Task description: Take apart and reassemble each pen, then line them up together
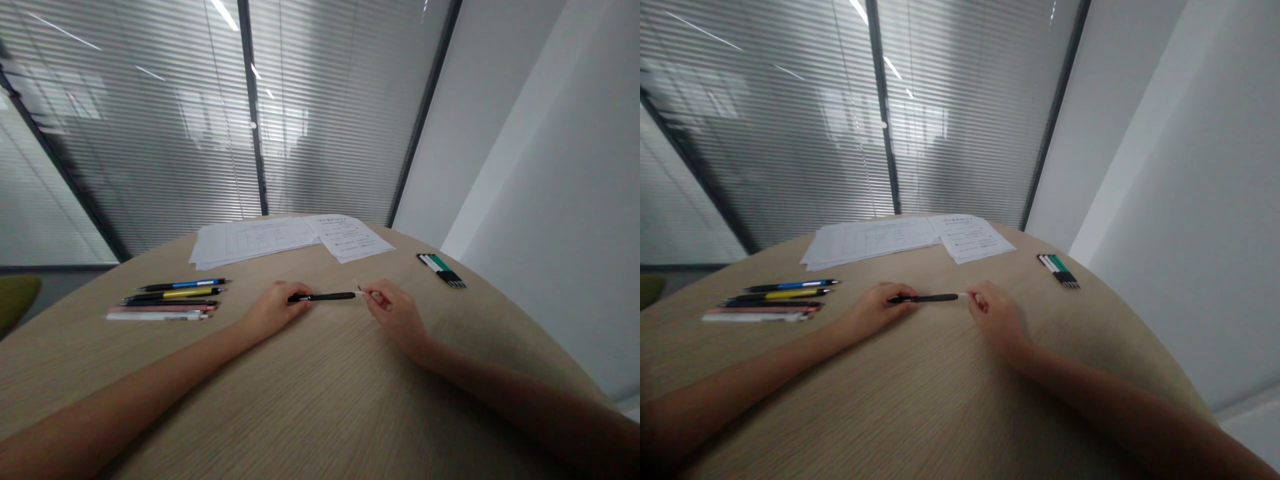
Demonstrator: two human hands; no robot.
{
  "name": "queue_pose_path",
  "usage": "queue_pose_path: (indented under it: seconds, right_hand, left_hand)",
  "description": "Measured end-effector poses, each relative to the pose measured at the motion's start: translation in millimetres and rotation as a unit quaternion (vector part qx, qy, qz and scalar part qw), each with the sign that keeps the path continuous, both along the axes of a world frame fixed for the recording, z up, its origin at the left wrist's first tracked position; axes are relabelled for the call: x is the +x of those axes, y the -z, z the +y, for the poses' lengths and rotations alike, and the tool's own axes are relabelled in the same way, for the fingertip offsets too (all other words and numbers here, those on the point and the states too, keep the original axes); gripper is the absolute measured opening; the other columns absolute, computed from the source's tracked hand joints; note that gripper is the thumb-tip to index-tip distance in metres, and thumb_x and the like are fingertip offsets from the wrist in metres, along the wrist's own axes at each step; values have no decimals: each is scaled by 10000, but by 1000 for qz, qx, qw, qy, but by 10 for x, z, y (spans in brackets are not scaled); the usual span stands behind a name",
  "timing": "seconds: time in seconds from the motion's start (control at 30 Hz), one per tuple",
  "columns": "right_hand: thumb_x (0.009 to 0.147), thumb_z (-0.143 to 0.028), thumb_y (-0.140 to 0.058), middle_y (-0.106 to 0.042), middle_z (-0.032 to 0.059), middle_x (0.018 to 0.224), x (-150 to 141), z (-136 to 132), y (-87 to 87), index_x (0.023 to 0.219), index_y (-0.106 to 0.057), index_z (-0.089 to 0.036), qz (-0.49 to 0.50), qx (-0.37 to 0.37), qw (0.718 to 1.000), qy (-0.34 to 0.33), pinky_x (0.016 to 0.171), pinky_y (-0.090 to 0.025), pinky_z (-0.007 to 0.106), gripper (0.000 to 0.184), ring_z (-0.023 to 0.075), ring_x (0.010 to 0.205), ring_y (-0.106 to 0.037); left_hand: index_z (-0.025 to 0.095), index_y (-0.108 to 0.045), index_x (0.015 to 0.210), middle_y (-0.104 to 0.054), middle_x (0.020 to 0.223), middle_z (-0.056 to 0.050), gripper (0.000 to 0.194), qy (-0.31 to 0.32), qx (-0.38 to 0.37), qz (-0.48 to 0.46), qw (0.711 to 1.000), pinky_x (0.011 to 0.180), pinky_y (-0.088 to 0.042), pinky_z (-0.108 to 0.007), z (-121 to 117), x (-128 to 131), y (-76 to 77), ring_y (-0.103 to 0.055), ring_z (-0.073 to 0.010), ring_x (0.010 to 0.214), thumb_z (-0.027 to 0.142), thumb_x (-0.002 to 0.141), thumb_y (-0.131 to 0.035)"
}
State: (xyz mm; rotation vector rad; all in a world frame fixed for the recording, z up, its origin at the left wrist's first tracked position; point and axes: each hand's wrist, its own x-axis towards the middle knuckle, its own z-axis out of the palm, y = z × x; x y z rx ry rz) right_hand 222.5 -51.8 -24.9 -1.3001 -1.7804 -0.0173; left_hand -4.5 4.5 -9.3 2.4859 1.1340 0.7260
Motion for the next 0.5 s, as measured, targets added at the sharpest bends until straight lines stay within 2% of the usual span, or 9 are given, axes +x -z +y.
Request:
queue_pose_path:
  seconds: [0.27, 0.5]
  right_hand:
    - [738, -146, -472, -548, 5, 673, 4, 1, -6, 768, -561, -180, 3, -9, 1000, -7, 538, -406, 221, 100, 103, 551, -480]
    - [768, -162, -464, -562, 19, 738, 4, 4, 2, 787, -570, -183, -28, 10, 999, -40, 573, -421, 217, 110, 101, 593, -493]
  left_hand:
    - [171, -600, 852, -645, 795, -9, 167, 1, 18, 15, 1000, 669, -410, -230, 10, -11, 15, -568, -144, 739, 242, 747, -492]
    - [167, -602, 817, -648, 765, -5, 132, 20, 77, 22, 997, 705, -403, -248, -8, -2, 16, -573, -137, 714, 235, 738, -521]
